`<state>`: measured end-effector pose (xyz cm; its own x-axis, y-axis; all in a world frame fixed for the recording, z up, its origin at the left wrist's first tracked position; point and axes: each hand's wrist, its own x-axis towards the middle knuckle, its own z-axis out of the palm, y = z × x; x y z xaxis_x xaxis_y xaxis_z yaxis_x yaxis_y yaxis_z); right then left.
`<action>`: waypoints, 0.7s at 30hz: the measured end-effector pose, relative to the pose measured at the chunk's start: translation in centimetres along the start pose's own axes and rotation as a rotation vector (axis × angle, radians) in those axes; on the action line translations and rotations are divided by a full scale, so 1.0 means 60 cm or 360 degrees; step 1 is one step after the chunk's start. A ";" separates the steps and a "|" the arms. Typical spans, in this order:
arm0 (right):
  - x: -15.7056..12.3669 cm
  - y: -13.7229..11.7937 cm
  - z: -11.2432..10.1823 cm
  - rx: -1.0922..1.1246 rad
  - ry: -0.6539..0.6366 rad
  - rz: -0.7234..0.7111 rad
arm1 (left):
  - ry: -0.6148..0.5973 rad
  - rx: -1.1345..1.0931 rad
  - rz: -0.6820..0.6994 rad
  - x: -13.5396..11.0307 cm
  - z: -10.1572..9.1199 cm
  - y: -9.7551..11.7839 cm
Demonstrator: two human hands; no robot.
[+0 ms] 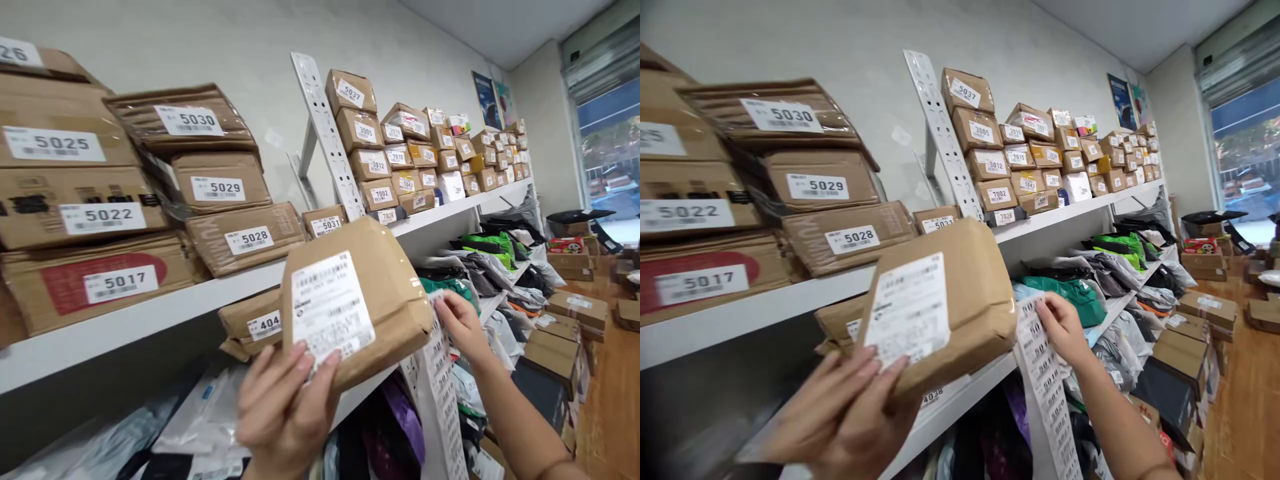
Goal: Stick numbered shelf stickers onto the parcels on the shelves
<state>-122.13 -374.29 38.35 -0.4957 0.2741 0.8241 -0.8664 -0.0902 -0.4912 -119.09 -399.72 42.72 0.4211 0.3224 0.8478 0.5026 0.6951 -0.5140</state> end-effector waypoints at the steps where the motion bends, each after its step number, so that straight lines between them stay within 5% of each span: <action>1: -0.025 0.004 -0.012 -0.0002 -0.0060 0.0017 | -0.0013 0.0060 0.0090 -0.014 0.000 0.003; 5: -0.112 0.012 -0.030 0.0092 -0.0335 -0.0117 | -0.0050 0.0211 0.0273 -0.041 0.007 0.016; 9: -0.159 -0.004 0.001 -0.0081 -0.0365 -0.0304 | -0.0062 0.0167 0.0235 -0.053 0.017 0.027; 21: -0.153 -0.020 0.069 -0.0496 -0.0041 -0.0375 | -0.0191 0.0091 0.0170 -0.039 0.018 0.057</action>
<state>-116.77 -380.66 32.52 -0.2901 0.2279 0.9295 -0.8987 0.2688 -0.3464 -119.17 -397.41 39.10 0.3750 0.4687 0.7998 0.4147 0.6868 -0.5969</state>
